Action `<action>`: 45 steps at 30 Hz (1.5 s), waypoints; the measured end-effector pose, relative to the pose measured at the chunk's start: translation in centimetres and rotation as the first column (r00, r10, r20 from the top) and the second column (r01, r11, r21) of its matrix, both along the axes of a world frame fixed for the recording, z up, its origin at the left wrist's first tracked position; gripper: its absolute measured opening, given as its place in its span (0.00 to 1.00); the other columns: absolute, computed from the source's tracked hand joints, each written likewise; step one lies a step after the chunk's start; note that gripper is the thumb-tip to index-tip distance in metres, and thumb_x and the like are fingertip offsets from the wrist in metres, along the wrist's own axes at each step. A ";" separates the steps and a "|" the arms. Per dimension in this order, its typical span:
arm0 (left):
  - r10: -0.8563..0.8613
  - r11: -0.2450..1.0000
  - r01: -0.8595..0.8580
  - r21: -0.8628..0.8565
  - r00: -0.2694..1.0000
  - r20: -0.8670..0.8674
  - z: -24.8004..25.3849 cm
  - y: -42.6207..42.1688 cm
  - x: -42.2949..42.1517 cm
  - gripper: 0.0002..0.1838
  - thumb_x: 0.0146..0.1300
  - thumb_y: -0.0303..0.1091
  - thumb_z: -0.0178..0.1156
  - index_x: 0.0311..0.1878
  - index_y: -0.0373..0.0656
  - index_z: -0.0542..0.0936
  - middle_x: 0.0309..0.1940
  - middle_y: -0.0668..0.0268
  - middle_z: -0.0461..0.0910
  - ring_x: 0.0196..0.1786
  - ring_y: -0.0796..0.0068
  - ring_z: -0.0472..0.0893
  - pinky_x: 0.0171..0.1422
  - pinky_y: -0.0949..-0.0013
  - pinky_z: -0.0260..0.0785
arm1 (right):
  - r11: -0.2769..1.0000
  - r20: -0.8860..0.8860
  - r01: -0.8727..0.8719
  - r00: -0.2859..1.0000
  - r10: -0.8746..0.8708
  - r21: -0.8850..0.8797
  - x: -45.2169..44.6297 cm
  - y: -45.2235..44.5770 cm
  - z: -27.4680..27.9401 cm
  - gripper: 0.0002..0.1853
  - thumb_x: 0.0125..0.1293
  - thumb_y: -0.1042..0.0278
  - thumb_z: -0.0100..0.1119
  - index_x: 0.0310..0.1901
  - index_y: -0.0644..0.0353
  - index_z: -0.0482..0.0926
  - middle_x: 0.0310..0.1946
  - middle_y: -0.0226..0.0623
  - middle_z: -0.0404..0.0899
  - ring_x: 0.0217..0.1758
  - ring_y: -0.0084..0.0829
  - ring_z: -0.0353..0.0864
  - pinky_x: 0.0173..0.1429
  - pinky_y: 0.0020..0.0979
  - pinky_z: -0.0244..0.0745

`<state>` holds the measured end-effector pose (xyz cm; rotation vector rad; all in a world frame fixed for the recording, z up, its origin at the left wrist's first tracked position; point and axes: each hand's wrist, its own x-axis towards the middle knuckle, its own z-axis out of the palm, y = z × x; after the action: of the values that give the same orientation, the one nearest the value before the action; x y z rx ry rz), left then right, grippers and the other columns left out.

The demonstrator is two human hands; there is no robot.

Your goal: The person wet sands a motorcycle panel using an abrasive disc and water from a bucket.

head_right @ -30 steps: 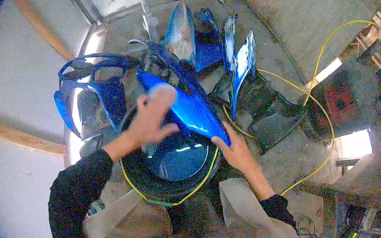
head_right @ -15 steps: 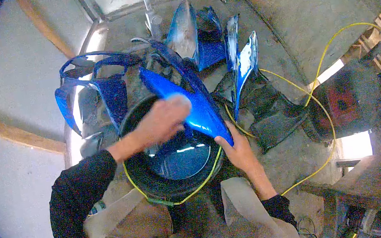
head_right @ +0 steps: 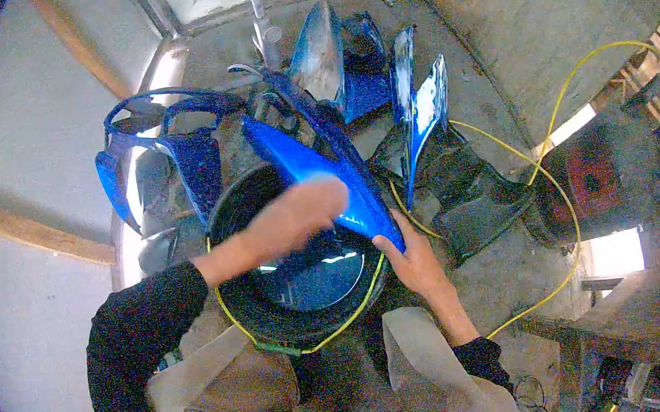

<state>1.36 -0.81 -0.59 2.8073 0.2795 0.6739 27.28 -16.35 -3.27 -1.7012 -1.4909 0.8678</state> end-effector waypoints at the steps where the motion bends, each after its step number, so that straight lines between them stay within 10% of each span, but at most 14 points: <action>1: -0.106 0.993 0.106 0.044 0.994 -0.013 -0.4 -1.5 0.7 0.25 0.75 0.35 0.63 0.72 0.37 0.77 0.73 0.49 0.77 0.78 0.47 0.74 0.86 0.46 0.63 | 1.000 0.002 -0.002 1.000 0.002 0.000 0.1 0.0 -0.2 0.43 0.79 0.43 0.66 0.79 0.73 0.67 0.68 0.68 0.80 0.72 0.57 0.82 0.77 0.47 0.74; 4: -0.190 0.982 0.188 0.028 0.980 0.053 -1.6 0.2 0.1 0.26 0.76 0.35 0.62 0.74 0.40 0.76 0.74 0.51 0.78 0.79 0.49 0.75 0.85 0.46 0.66 | 0.999 0.010 -0.016 1.000 0.015 0.033 0.3 0.2 -0.9 0.43 0.80 0.43 0.66 0.80 0.73 0.66 0.69 0.68 0.79 0.73 0.57 0.81 0.78 0.47 0.73; 11: 0.506 0.862 -0.507 0.019 0.861 0.042 -2.3 8.9 -5.3 0.19 0.81 0.31 0.54 0.70 0.40 0.77 0.73 0.47 0.77 0.80 0.40 0.73 0.86 0.46 0.65 | 1.000 0.005 -0.008 1.000 0.008 0.021 0.4 0.2 -1.4 0.44 0.80 0.42 0.65 0.80 0.73 0.65 0.72 0.68 0.77 0.75 0.57 0.80 0.80 0.46 0.71; 18: -0.164 0.982 0.159 0.103 0.986 0.038 -1.2 -1.3 0.9 0.23 0.70 0.30 0.62 0.67 0.40 0.78 0.70 0.50 0.78 0.78 0.45 0.75 0.83 0.48 0.70 | 0.999 -0.015 -0.003 1.000 0.002 -0.032 0.0 -0.1 0.1 0.44 0.79 0.43 0.66 0.80 0.73 0.65 0.71 0.68 0.78 0.74 0.57 0.81 0.78 0.46 0.72; 24: 0.482 0.876 -0.482 -0.025 0.875 0.035 -0.7 9.1 -5.4 0.19 0.87 0.34 0.49 0.73 0.37 0.76 0.74 0.49 0.79 0.82 0.44 0.71 0.88 0.50 0.63 | 1.000 0.030 0.011 1.000 -0.011 0.012 0.2 0.2 -0.9 0.44 0.79 0.44 0.67 0.79 0.75 0.66 0.70 0.69 0.79 0.73 0.58 0.82 0.78 0.47 0.74; 32: -0.169 0.985 0.170 0.014 0.984 -0.057 -1.6 -3.1 1.7 0.28 0.76 0.34 0.62 0.76 0.37 0.74 0.76 0.48 0.75 0.81 0.46 0.72 0.86 0.46 0.65 | 1.000 0.002 -0.002 1.000 0.002 0.000 0.3 0.2 -0.7 0.45 0.78 0.42 0.67 0.79 0.74 0.66 0.71 0.70 0.78 0.75 0.59 0.80 0.79 0.48 0.72; 34: -0.164 0.986 0.164 0.000 0.986 0.011 -1.3 -0.4 0.6 0.26 0.75 0.33 0.63 0.74 0.42 0.76 0.76 0.52 0.76 0.81 0.47 0.73 0.87 0.48 0.65 | 1.000 0.006 0.002 1.000 -0.002 -0.012 0.4 0.3 -0.7 0.45 0.78 0.42 0.67 0.79 0.74 0.67 0.71 0.70 0.77 0.75 0.59 0.80 0.79 0.48 0.72; 39: 0.535 0.845 -0.535 -0.013 0.844 0.025 -1.0 8.8 -5.0 0.18 0.85 0.34 0.49 0.70 0.41 0.79 0.75 0.47 0.77 0.82 0.45 0.72 0.86 0.49 0.65 | 1.000 -0.025 0.001 1.000 -0.001 0.006 0.1 0.2 -0.4 0.45 0.77 0.41 0.67 0.79 0.73 0.67 0.71 0.69 0.78 0.75 0.59 0.80 0.79 0.49 0.73; 45: 0.039 0.999 -0.040 -0.010 0.998 -0.045 -1.7 -1.2 -0.3 0.25 0.75 0.32 0.61 0.74 0.45 0.77 0.76 0.51 0.75 0.80 0.44 0.74 0.84 0.48 0.69 | 1.000 0.023 0.003 1.000 -0.003 0.027 0.1 0.0 -0.3 0.46 0.77 0.40 0.68 0.80 0.71 0.67 0.68 0.68 0.81 0.71 0.61 0.83 0.76 0.49 0.76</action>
<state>1.09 -2.00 -2.29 2.8158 0.3463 0.6169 27.38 -16.30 -3.58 -1.6989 -1.5084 0.8256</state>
